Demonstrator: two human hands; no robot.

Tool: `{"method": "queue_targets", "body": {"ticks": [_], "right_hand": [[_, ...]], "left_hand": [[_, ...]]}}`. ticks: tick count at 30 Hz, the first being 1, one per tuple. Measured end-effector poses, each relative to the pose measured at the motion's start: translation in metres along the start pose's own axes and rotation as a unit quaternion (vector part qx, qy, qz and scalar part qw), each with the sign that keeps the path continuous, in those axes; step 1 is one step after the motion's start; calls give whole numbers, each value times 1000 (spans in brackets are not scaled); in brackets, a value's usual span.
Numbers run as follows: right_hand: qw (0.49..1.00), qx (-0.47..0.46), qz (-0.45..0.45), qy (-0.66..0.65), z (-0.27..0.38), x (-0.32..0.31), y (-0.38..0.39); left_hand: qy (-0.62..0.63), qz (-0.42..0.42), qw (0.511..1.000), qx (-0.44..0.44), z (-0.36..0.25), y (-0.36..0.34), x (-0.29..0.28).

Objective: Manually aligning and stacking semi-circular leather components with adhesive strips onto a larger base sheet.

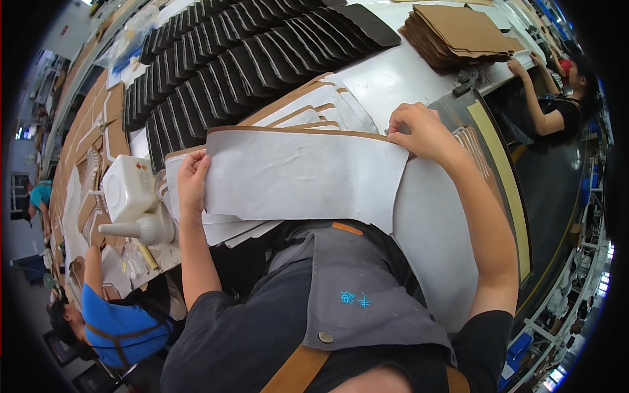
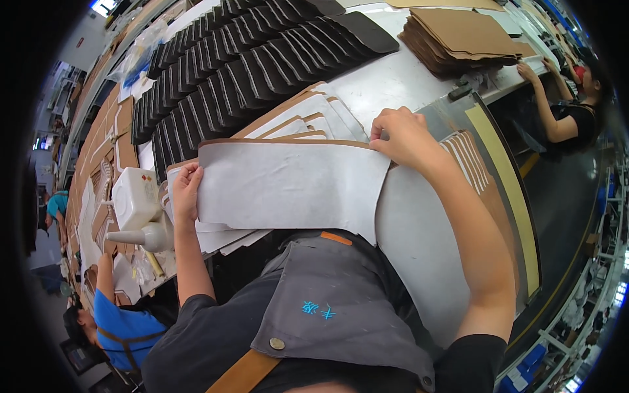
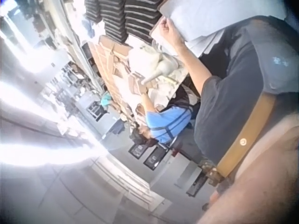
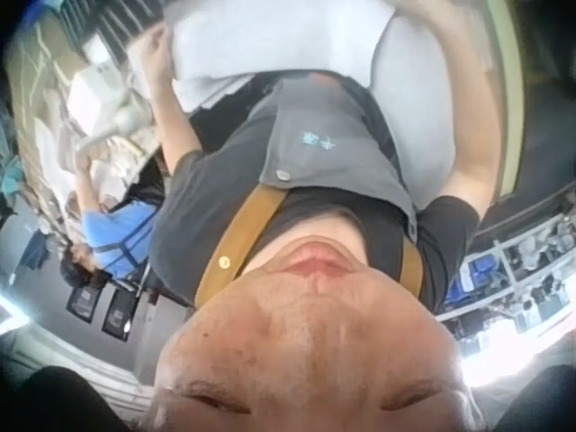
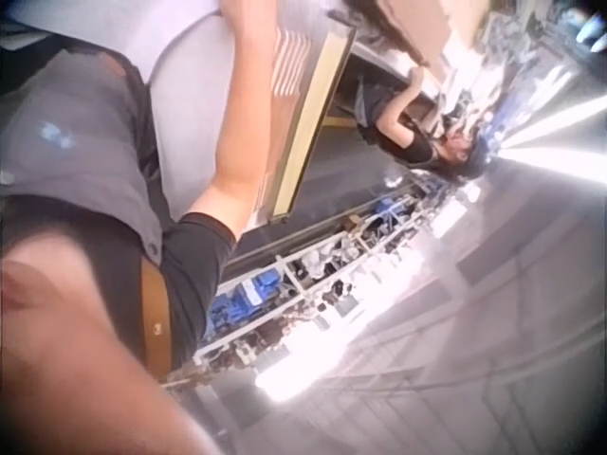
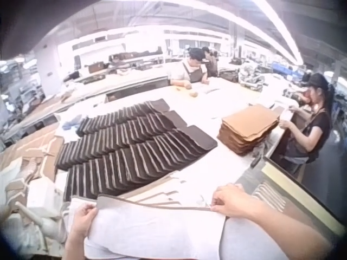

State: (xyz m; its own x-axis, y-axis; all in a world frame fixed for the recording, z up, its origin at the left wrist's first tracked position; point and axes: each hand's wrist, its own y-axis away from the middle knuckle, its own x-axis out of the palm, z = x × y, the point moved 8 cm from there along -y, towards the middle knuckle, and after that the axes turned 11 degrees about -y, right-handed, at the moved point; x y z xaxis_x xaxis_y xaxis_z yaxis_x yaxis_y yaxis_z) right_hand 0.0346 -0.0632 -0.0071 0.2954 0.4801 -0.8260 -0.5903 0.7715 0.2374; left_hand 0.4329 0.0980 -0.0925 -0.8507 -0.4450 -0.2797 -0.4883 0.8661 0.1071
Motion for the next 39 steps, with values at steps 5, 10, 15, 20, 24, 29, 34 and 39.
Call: {"method": "queue_targets", "body": {"ticks": [5, 10, 15, 20, 24, 29, 34, 39], "right_hand": [[1000, -24, 18, -7, 21, 27, -15], [994, -30, 88, -51, 46, 55, -40], [983, 49, 113, -138, 51, 69, -70], [997, -38, -62, 2, 49, 39, -49], [982, -64, -162, -75, 21, -18, 23], [966, 21, -251, -59, -38, -49, 143], [941, 122, -313, -43, -57, -21, 215], [917, 99, -386, 0, -55, -6, 222]], "left_hand": [[19, -7, 999, -29, 1, 0, -48], [9, -62, 995, -78, 23, 20, -111], [-160, -75, 971, -162, 40, 31, -159], [-467, -134, 874, 10, -1, 3, -116], [-329, -3, 926, 184, -87, -4, 35], [-203, 319, 858, 347, -166, 43, 239], [-187, 390, 734, 524, -220, 96, 347], [-323, 416, 692, 493, -221, 92, 394]]}}
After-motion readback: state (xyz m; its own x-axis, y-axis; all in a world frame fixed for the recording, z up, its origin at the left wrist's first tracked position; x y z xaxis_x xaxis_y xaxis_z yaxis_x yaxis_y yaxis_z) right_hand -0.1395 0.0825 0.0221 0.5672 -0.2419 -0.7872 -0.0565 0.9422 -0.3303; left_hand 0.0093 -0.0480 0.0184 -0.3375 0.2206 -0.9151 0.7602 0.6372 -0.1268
